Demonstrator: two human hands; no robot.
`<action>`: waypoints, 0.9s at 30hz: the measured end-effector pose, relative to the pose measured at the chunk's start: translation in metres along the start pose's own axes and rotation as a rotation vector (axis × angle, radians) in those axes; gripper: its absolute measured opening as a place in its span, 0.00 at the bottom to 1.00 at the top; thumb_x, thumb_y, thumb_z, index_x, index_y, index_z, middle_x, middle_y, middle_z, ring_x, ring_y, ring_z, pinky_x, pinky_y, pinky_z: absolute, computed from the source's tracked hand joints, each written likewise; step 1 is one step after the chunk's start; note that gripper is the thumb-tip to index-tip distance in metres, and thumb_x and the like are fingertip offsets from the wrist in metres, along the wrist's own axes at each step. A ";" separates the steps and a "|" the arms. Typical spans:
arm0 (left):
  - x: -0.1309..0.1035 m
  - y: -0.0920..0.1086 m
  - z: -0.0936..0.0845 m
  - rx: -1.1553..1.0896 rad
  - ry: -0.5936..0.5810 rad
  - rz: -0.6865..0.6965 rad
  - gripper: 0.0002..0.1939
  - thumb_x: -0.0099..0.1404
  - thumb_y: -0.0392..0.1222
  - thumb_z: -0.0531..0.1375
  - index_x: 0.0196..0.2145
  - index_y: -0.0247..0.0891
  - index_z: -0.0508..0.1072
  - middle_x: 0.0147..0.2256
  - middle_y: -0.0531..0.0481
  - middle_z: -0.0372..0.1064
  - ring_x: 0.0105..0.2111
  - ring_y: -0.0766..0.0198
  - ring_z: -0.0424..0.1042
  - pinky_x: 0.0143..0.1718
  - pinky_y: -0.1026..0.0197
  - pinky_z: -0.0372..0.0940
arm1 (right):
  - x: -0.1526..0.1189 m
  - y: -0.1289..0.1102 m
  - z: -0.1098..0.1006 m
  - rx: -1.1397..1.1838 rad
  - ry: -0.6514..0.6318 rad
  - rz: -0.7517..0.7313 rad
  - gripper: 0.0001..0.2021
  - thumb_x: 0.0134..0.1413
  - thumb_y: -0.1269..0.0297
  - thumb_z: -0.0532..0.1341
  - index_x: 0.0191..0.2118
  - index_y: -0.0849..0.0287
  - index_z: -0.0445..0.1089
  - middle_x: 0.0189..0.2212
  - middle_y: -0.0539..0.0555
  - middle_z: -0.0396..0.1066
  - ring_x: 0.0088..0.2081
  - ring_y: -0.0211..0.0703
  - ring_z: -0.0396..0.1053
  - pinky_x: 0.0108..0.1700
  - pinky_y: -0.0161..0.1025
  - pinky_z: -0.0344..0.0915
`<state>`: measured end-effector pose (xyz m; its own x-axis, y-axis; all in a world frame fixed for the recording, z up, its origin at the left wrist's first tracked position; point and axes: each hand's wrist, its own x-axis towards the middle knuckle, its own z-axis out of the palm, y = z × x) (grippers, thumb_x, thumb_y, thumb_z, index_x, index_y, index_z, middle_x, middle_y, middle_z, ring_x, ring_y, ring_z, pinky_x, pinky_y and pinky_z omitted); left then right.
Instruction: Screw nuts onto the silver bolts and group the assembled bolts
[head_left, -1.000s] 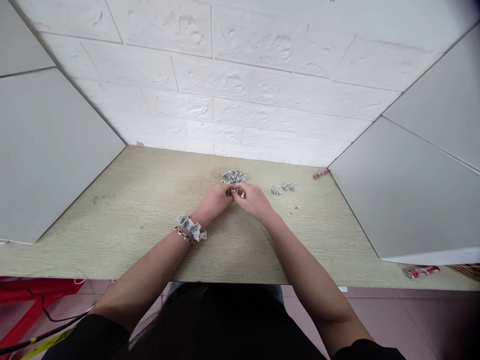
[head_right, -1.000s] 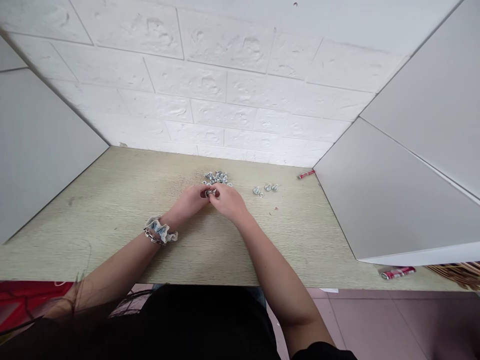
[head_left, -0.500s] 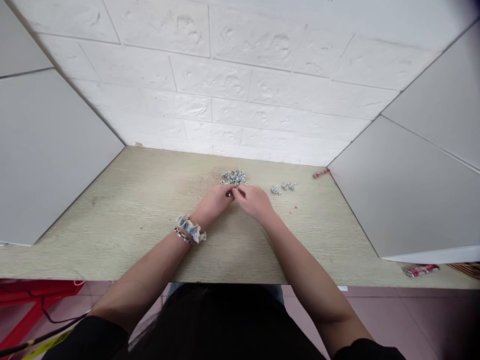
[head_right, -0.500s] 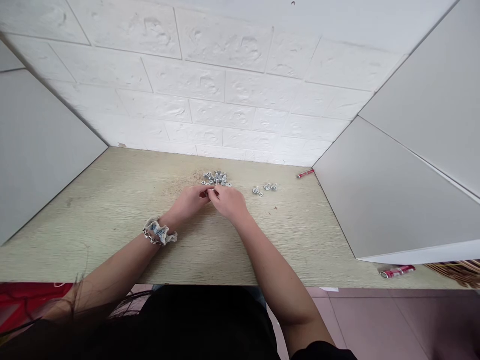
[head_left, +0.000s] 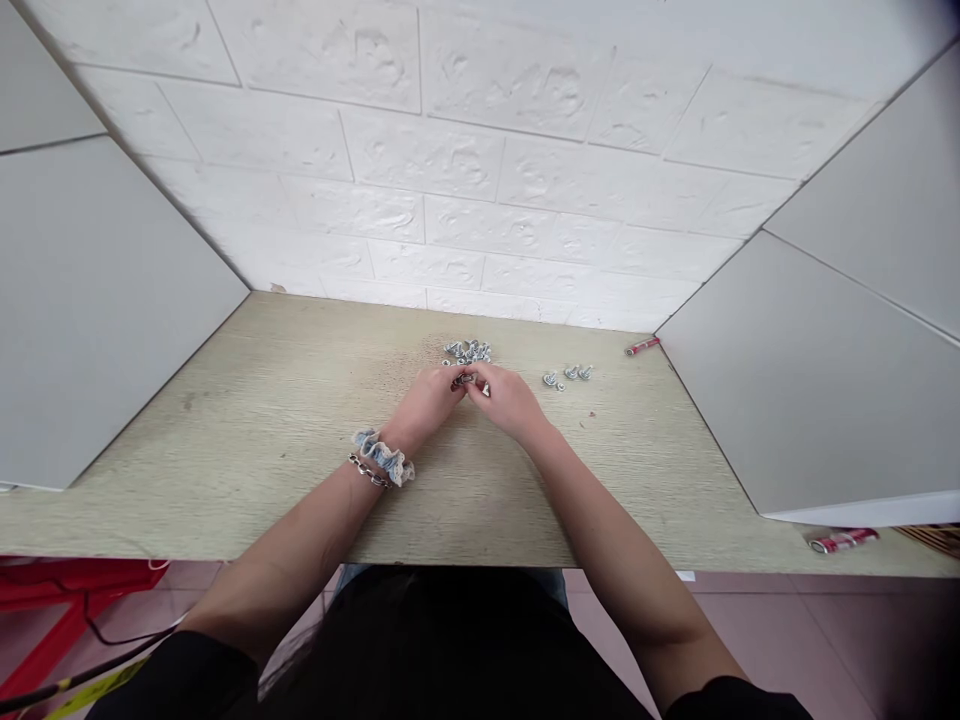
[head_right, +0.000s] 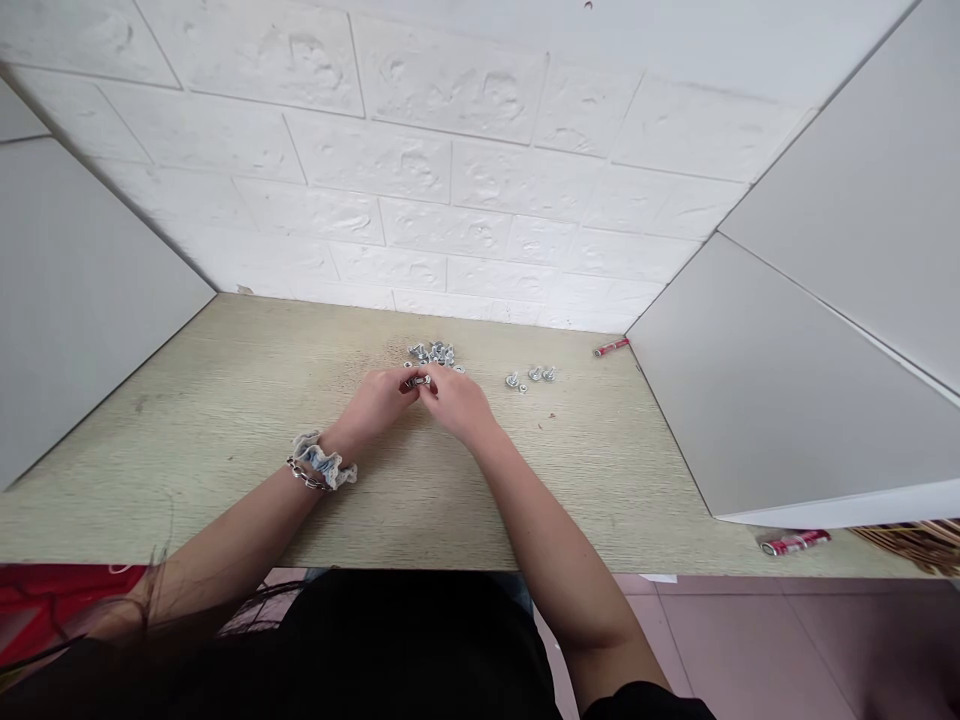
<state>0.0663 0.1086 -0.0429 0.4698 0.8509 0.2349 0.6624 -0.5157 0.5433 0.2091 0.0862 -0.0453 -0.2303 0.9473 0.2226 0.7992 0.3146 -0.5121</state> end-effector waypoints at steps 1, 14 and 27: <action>0.000 0.000 0.000 0.006 0.000 0.004 0.13 0.57 0.33 0.51 0.38 0.36 0.72 0.32 0.48 0.71 0.32 0.63 0.67 0.37 0.63 0.59 | 0.000 0.000 0.000 -0.014 -0.007 -0.001 0.11 0.53 0.67 0.51 0.42 0.56 0.65 0.31 0.49 0.67 0.30 0.36 0.62 0.33 0.33 0.54; 0.000 -0.001 0.002 0.006 0.001 0.040 0.12 0.55 0.31 0.50 0.33 0.35 0.72 0.29 0.49 0.70 0.28 0.65 0.66 0.33 0.64 0.58 | -0.003 -0.007 0.004 -0.156 0.013 0.115 0.10 0.55 0.58 0.49 0.35 0.57 0.63 0.28 0.51 0.67 0.27 0.38 0.60 0.26 0.34 0.47; -0.001 0.000 0.001 -0.008 0.022 0.065 0.09 0.59 0.38 0.52 0.35 0.35 0.71 0.30 0.50 0.69 0.29 0.66 0.65 0.33 0.64 0.57 | -0.001 -0.003 0.000 0.016 0.051 0.089 0.12 0.56 0.60 0.47 0.31 0.58 0.63 0.29 0.50 0.67 0.30 0.37 0.61 0.31 0.33 0.52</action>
<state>0.0666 0.1075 -0.0442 0.4988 0.8175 0.2880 0.6261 -0.5696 0.5325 0.2068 0.0838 -0.0438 -0.1298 0.9675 0.2170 0.8061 0.2304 -0.5451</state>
